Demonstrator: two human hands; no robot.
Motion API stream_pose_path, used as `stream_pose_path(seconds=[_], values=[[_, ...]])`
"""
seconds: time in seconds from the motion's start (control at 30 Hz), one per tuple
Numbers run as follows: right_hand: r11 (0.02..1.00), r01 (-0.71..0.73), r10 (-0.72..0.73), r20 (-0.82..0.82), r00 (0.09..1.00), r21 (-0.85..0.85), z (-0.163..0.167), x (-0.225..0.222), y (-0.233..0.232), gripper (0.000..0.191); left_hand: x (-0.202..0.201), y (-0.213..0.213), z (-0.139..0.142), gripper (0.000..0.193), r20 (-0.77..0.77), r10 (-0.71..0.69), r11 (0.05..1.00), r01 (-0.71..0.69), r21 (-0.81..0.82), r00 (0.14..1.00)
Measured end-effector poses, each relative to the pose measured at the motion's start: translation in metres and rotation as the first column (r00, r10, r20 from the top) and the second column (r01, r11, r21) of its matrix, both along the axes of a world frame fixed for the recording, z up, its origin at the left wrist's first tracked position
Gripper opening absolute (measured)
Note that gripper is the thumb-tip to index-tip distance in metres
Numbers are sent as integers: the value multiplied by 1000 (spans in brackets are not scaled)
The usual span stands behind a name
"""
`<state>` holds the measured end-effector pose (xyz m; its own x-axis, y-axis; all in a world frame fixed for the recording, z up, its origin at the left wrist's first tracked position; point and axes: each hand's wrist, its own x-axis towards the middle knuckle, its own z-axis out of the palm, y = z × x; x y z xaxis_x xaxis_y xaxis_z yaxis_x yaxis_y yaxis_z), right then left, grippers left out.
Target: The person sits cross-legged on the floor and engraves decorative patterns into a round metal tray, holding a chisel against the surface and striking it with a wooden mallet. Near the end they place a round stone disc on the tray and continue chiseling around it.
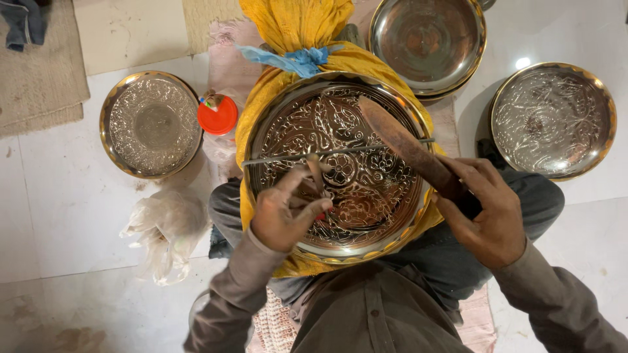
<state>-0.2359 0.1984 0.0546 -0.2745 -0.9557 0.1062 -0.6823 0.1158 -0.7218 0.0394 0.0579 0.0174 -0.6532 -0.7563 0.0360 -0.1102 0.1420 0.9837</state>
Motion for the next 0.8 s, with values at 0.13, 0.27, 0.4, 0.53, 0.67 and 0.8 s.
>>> stream_pose_path(seconds=[0.13, 0.27, 0.4, 0.53, 0.67, 0.8], values=[[996, -89, 90, -32, 995, 3, 3, -2, -12, 54, -9, 17, -8, 51, 180, 101, 985, -74, -153, 979], [985, -173, 172, -89, 981, -10, 6, -4, -26, 57, -11, 22, -14, 42, 177, 184, 982, -171, -84, 967], [974, -224, 227, -161, 961, 32, 10, -7, -37, 57, -13, 23, -15, 42, 153, 228, 973, -228, -22, 962], [965, -263, 259, -181, 949, 0, 13, -9, -47, 60, -17, 25, -14, 46, 156, 265, 963, -268, -2, 951], [944, -327, 324, -276, 905, 35, 14, -11, -63, 63, -19, 27, -13, 42, 191, 307, 952, -305, -40, 932], [932, -359, 360, -192, 913, 41, 14, -11, -80, 65, -20, 29, -14, 41, 184, 312, 948, -319, 11, 932]])
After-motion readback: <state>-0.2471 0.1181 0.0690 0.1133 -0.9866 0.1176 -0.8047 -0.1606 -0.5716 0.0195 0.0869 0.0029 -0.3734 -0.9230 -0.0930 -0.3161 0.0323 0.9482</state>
